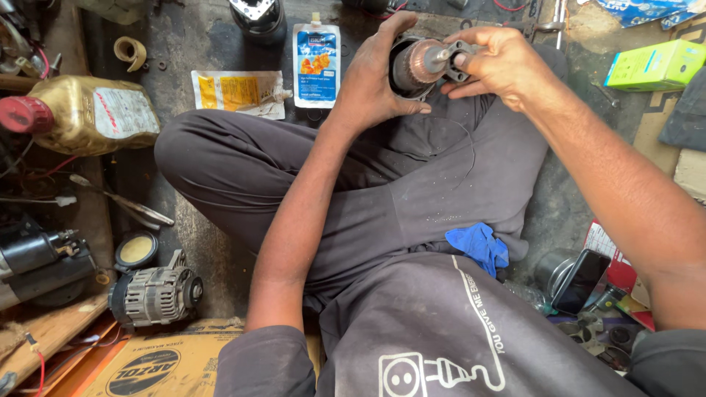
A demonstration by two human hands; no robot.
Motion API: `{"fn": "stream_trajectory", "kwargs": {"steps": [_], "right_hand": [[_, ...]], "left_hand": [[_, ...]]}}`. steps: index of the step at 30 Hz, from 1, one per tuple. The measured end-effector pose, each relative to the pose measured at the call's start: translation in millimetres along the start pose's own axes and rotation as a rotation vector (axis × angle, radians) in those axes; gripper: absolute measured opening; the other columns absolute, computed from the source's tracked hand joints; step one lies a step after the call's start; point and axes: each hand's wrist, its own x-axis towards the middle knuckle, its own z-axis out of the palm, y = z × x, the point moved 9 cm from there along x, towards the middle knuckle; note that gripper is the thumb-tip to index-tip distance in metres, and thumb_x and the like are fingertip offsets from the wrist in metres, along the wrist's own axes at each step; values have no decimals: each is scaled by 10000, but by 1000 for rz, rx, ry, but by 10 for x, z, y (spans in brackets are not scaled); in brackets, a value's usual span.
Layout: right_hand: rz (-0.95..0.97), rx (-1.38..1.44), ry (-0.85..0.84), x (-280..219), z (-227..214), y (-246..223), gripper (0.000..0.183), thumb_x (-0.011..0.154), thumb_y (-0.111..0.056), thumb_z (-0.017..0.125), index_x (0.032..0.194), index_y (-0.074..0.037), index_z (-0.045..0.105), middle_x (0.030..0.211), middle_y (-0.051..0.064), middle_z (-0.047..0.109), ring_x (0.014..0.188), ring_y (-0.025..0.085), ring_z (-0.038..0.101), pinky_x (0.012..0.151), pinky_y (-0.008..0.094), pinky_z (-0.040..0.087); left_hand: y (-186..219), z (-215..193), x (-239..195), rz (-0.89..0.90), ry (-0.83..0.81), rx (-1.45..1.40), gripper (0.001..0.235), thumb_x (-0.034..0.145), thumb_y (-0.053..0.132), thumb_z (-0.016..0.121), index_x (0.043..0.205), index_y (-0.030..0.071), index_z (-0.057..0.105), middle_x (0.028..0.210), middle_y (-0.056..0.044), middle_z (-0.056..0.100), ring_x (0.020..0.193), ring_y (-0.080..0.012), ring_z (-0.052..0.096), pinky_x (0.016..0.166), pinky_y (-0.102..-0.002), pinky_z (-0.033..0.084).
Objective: The person sits on the floor and works on a disassembled electric motor. They apply lubricant to the rotor, wipe it with a cloth, and use a metal bar to tap and align components. The person then handles a small cylindrical part and a separate motor housing with wires.
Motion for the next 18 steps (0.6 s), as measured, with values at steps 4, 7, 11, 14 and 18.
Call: {"fn": "stream_trajectory", "kwargs": {"steps": [4,7,11,14,18], "right_hand": [[17,-58,8,5,13,-25,383,995,-15,583,1374,39,577,1127,237,699,908,311,765,756,379,615],[5,-148,80,22,8,-49,379,983,19,577,1358,76,588,1079,275,701,885,361,756,745,408,607],[97,-19,-13,36,35,-22,354,983,15,582,1335,51,564,1074,233,718,892,323,763,737,369,626],[88,13,0,38,-3,-25,355,976,28,583,1329,61,599,1082,219,727,898,314,771,734,364,628],[13,-130,60,59,9,-41,379,974,41,580,1350,88,598,1048,277,706,883,356,757,740,404,610]], "left_hand": [[1,5,11,4,-9,6,1262,501,320,1098,1504,130,357,1481,-102,558,1387,-352,534,1176,-435,456],[3,5,-24,9,-9,-1,1271,502,320,1104,1510,128,353,1490,-102,554,1396,-348,531,1189,-430,454],[-13,8,19,-2,-14,12,1286,486,318,1104,1509,114,352,1487,-113,551,1390,-356,525,1182,-433,446],[-18,15,5,19,-30,-26,1288,501,312,1108,1515,110,340,1503,-118,541,1408,-354,524,1198,-430,447],[-21,-9,1,22,-24,-21,1293,511,308,1110,1525,111,332,1510,-117,539,1414,-354,523,1203,-429,447]]}}
